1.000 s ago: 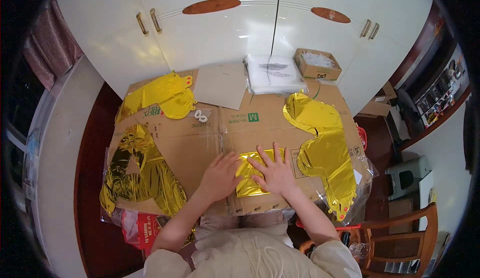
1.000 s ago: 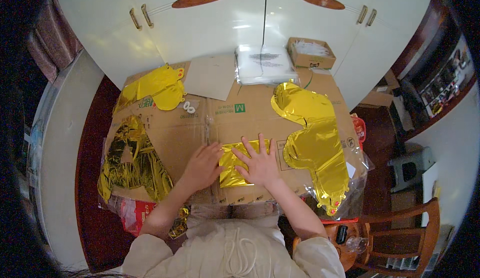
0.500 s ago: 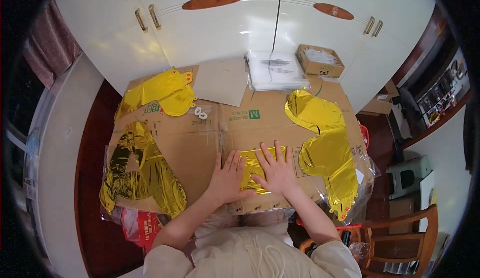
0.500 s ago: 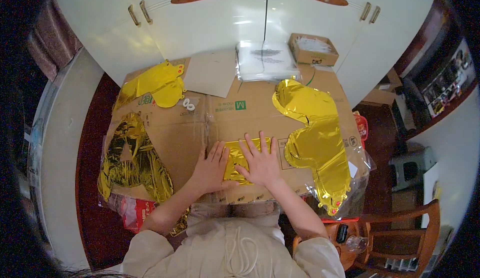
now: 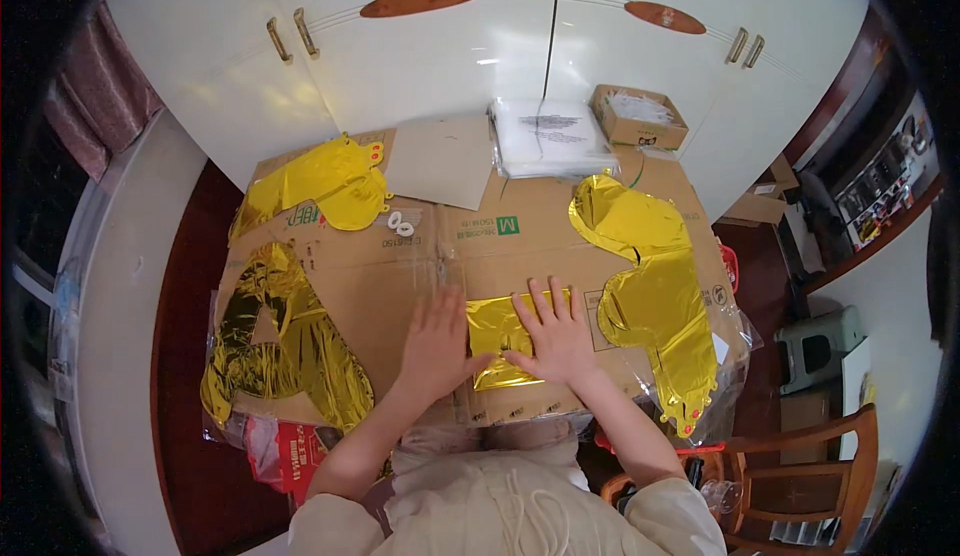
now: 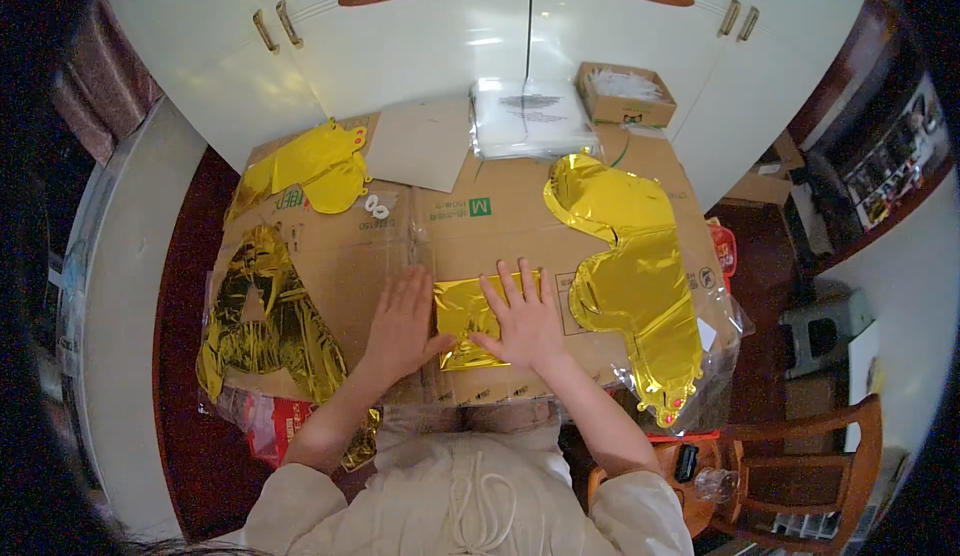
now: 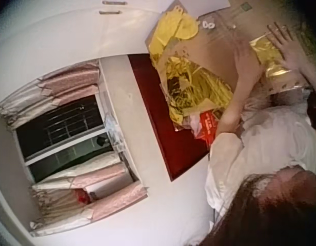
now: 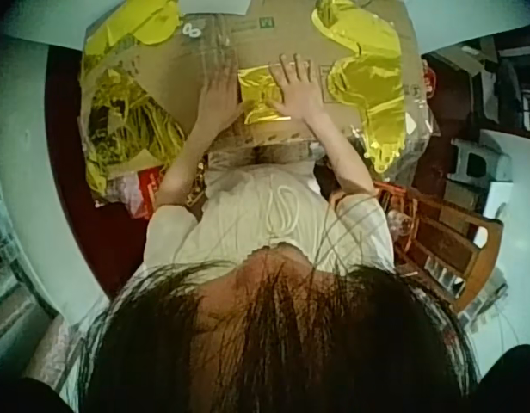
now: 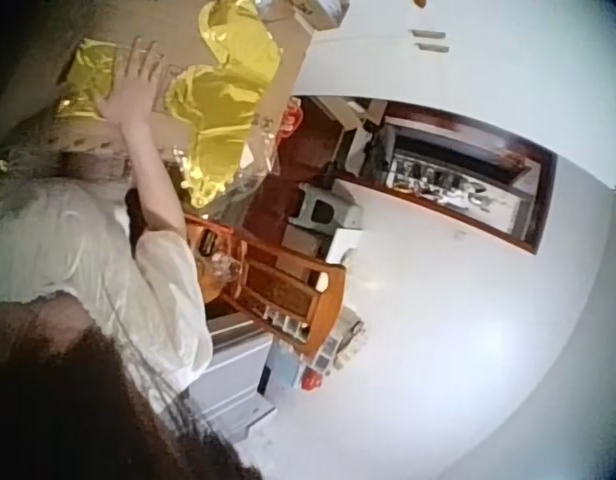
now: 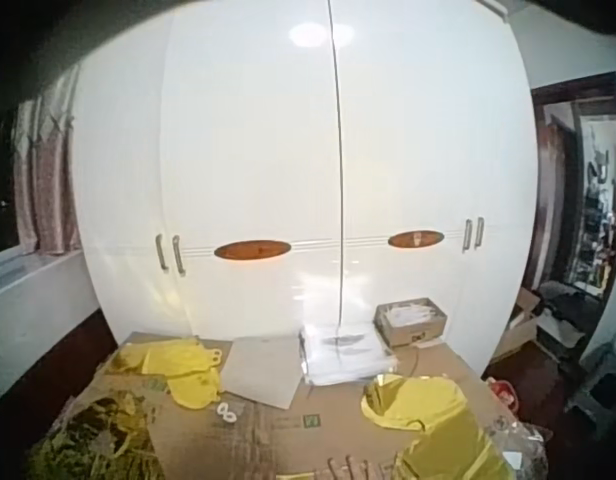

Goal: Folding a large gold foil balloon on a cardboard surface.

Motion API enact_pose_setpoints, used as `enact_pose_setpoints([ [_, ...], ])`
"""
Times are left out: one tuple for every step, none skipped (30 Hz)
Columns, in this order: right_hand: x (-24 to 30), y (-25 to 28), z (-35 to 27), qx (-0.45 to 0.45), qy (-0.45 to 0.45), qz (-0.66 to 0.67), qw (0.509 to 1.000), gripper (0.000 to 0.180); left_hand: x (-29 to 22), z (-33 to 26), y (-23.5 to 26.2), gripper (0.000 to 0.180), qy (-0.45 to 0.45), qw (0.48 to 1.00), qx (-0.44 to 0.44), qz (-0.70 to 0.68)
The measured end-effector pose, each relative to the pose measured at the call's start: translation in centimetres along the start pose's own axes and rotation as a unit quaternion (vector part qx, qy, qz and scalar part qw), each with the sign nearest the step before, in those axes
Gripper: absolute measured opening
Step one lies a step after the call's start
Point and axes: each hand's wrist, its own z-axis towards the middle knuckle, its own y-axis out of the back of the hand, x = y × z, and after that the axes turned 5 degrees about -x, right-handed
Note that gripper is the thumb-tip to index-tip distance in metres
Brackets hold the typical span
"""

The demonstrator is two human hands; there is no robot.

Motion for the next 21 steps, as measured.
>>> enact_pose_setpoints([
  [0.0,-0.1,0.0,-0.002,-0.001,0.001,1.0,0.086,-0.4,0.3,0.0,0.102,-0.041,0.999,0.007,-0.009],
  [0.0,-0.1,0.0,-0.005,-0.001,0.0,1.0,0.086,-0.9,0.6,-0.1,0.101,-0.082,0.996,0.013,-0.018],
  [0.0,-0.2,0.0,-0.007,0.002,0.006,1.0,0.087,-1.4,0.8,-0.2,0.102,-0.096,0.995,-0.001,-0.031],
  [-0.1,-0.3,0.1,-0.009,0.005,0.012,1.0,0.089,-2.0,1.0,-0.5,0.102,-0.111,0.993,-0.016,-0.044],
  [-0.2,-0.3,0.0,-0.011,0.005,0.017,1.0,0.091,-2.3,1.3,-0.8,0.103,-0.128,0.99,-0.031,-0.057],
  [-0.2,-0.4,0.0,-0.011,0.005,0.019,1.0,0.092,-2.2,1.4,-1.1,0.104,-0.122,0.99,-0.018,-0.066],
  [-0.1,-0.5,0.0,-0.012,0.004,0.021,1.0,0.093,-2.2,1.6,-1.4,0.105,-0.116,0.99,-0.006,-0.075],
  [-0.2,-0.5,0.0,-0.012,0.001,0.022,1.0,0.094,-2.3,1.9,-1.7,0.106,-0.112,0.99,0.007,-0.085],
  [-0.2,-0.4,0.0,-0.009,0.002,0.025,1.0,0.094,-2.3,2.0,-2.0,0.107,-0.111,0.99,0.004,-0.083],
  [-0.2,-0.2,0.1,-0.005,0.002,0.028,1.0,0.095,-2.2,1.9,-2.4,0.107,-0.11,0.991,0.002,-0.081],
  [-0.3,-0.2,0.0,-0.001,0.001,0.032,0.999,0.095,-2.2,1.9,-2.4,0.108,-0.109,0.991,0.001,-0.08],
  [-0.6,-0.3,-0.2,0.0,0.009,0.036,0.999,0.091,-2.3,1.9,-2.4,0.107,-0.112,0.99,-0.001,-0.08],
  [-1.1,-0.4,-0.4,0.001,0.017,0.039,0.999,0.087,-2.4,1.9,-2.3,0.106,-0.114,0.99,-0.002,-0.081],
  [-1.5,-0.3,-0.3,0.001,0.028,0.042,0.999,0.083,-2.4,2.0,-2.1,0.105,-0.115,0.99,-0.006,-0.079],
  [-2.3,0.1,0.0,-0.014,0.003,0.087,0.996,0.075,-2.4,2.0,-1.9,0.106,-0.113,0.991,0.0,-0.077],
  [-3.4,0.7,0.4,-0.029,-0.022,0.132,0.991,0.067,-2.4,2.0,-1.9,0.107,-0.11,0.991,0.006,-0.074],
  [-4.5,1.3,0.9,-0.044,-0.047,0.177,0.982,0.06,-2.5,1.9,-1.8,0.108,-0.107,0.992,0.011,-0.072],
  [-5.8,1.5,1.1,-0.041,-0.047,0.217,0.974,0.052,-2.5,1.9,-1.8,0.106,-0.11,0.991,0.001,-0.074],
  [-7.3,1.4,1.3,-0.039,-0.046,0.256,0.965,0.046,-2.4,1.8,-1.8,0.104,-0.112,0.991,-0.01,-0.076],
  [-8.4,1.3,1.5,-0.037,-0.049,0.295,0.954,0.041,-2.4,1.8,-1.9,0.102,-0.117,0.99,-0.019,-0.079],
  [-9.2,1.1,1.9,-0.037,-0.022,0.294,0.955,0.038,-2.5,1.9,-1.9,0.102,-0.119,0.99,-0.019,-0.079],
])
